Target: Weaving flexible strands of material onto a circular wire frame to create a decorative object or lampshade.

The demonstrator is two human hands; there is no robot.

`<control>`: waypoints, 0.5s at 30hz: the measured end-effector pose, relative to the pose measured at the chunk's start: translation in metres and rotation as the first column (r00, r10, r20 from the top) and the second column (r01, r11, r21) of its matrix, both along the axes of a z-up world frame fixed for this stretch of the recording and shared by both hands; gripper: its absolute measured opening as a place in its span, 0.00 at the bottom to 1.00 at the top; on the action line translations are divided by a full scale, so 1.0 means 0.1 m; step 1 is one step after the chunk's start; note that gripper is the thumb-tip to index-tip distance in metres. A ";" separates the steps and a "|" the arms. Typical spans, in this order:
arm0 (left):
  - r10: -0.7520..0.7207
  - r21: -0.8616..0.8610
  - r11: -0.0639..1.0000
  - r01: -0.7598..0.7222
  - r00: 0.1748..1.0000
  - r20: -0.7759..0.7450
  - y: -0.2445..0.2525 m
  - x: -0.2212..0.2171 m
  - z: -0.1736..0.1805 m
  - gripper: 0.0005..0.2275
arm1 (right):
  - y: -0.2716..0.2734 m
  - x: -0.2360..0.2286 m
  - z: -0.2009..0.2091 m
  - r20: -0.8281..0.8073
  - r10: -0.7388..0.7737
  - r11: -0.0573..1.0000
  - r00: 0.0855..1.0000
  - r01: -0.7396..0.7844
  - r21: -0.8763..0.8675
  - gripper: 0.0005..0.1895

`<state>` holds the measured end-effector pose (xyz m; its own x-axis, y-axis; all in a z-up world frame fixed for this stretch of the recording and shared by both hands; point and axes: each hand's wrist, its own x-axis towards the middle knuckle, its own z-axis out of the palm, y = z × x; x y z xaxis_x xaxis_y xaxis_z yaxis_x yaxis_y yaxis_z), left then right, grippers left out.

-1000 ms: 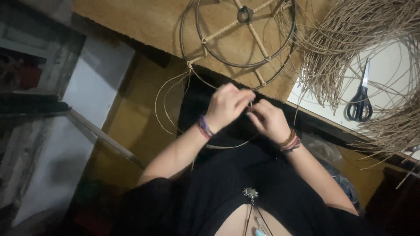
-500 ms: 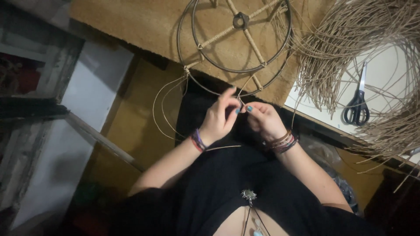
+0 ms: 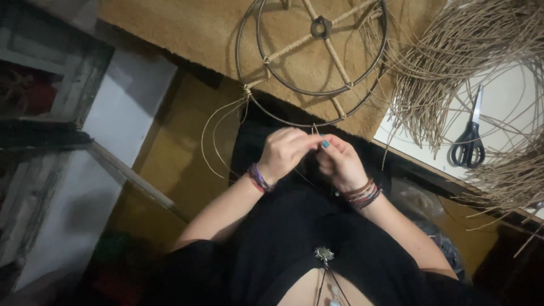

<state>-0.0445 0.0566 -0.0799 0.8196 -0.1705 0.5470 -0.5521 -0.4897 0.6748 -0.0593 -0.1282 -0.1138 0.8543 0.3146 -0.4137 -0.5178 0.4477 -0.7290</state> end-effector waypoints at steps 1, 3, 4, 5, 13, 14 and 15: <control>-0.004 -0.005 1.000 0.004 1.000 -0.007 0.02 0.09 -0.04 0.08 | 0.02 -0.01 0.06 -0.007 -0.004 1.000 1.000 0.004 -0.005 0.09; 0.077 -0.087 0.993 -0.083 0.995 -0.066 0.08 0.28 -0.12 0.06 | 0.09 0.00 0.18 -0.018 -0.027 0.987 0.999 0.029 0.160 0.05; 0.080 -0.088 0.992 -0.086 0.995 -0.066 0.08 0.32 -0.12 0.06 | 0.07 -0.03 0.10 -0.018 -0.024 0.987 1.000 0.026 0.158 0.05; 0.116 -0.096 0.988 -0.125 0.989 -0.088 0.08 0.39 -0.12 0.04 | 0.05 -0.03 0.03 -0.030 -0.037 0.985 0.999 0.042 0.167 0.04; 0.174 -0.212 0.951 -0.224 0.957 -0.233 -0.03 0.57 -0.02 0.05 | 0.06 0.01 -0.11 -0.039 -0.050 0.986 0.998 0.056 0.155 0.05; 0.179 -0.210 0.949 -0.235 0.950 -0.255 -0.03 0.59 -0.04 0.06 | 0.05 -0.01 -0.16 -0.044 -0.045 0.988 0.998 0.051 0.146 0.04; 0.187 -0.209 0.946 -0.248 0.943 -0.276 -0.04 0.61 -0.07 0.07 | 0.04 -0.02 -0.20 -0.049 -0.038 0.990 0.998 0.044 0.136 0.04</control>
